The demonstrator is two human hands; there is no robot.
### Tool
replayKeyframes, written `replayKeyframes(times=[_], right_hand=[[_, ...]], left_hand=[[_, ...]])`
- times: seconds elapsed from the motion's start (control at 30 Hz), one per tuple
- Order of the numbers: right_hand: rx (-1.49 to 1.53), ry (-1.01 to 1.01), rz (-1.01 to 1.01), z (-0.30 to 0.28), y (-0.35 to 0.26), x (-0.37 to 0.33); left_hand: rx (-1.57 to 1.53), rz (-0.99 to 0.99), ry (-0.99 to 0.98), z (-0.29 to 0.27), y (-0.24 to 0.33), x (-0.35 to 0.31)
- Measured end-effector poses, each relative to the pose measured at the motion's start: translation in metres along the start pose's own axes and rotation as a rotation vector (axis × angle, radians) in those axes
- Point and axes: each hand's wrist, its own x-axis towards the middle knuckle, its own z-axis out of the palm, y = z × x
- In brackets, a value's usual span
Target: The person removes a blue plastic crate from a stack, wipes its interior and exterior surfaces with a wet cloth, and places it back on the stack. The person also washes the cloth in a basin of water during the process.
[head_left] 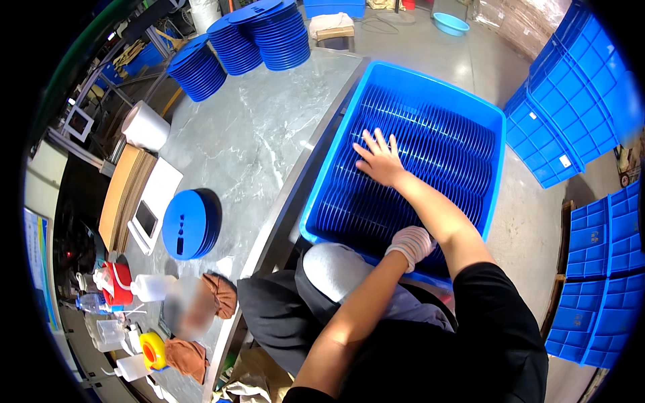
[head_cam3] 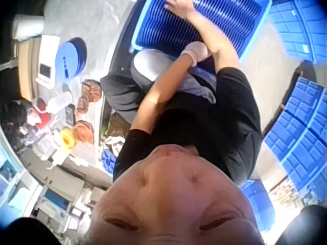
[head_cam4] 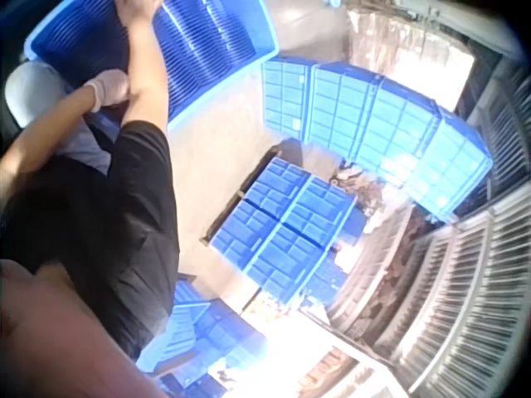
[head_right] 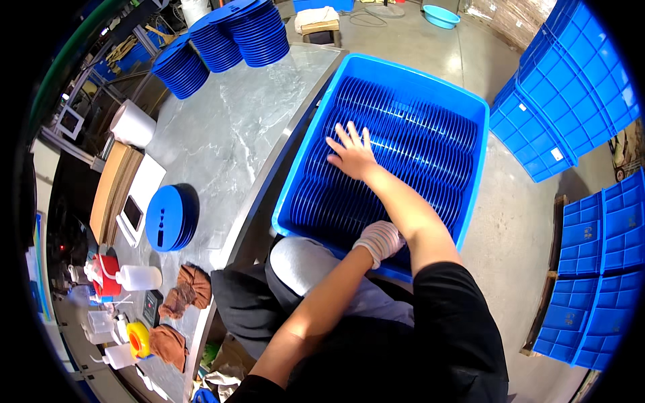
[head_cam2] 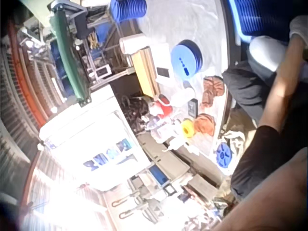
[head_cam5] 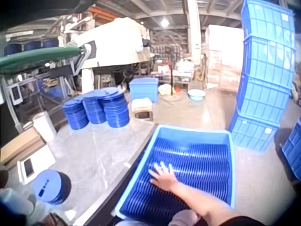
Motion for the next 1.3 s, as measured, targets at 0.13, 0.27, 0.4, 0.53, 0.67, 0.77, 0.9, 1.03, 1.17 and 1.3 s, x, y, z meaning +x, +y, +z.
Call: replayKeyframes(times=[0.13, 0.27, 0.4, 0.53, 0.67, 0.77, 0.9, 1.03, 1.17, 1.3], right_hand=[[0.165, -0.080, -0.188, -0.004, -0.003, -0.071], [0.108, -0.173, -0.329, -0.028, -0.002, -0.169], [-0.188, -0.296, 0.017, -0.052, 0.042, -0.264], [-0.009, 0.169, 0.544, -0.055, 0.047, -0.297], [0.268, 0.432, 0.923, -0.018, 0.042, -0.319], [0.653, 0.626, 0.982, 0.004, 0.061, -0.353], [0.779, 0.491, 1.138, 0.002, 0.031, -0.361], [0.730, 0.529, 1.106, 0.001, 0.026, -0.359], [0.786, 0.534, 1.173, -0.001, 0.025, -0.355], [0.725, 0.645, 1.130, 0.009, 0.032, -0.356]], left_hand=[[0.185, -0.021, -0.005, 0.000, -0.008, -0.007], [0.214, -0.025, 0.106, 0.024, -0.035, -0.018], [0.088, -0.107, -0.006, -0.014, -0.005, -0.038], [0.238, -0.097, 0.059, -0.016, -0.014, -0.039], [0.131, -0.088, 0.585, -0.019, -0.046, -0.033], [0.149, -0.270, 1.059, -0.032, -0.041, -0.035], [-0.279, -0.949, 0.967, -0.054, -0.049, -0.056], [-0.473, -1.184, 0.996, -0.057, -0.065, -0.059], [-0.489, -1.216, 1.056, -0.058, -0.061, -0.056], [-0.484, -1.235, 1.047, -0.055, -0.064, -0.044]])
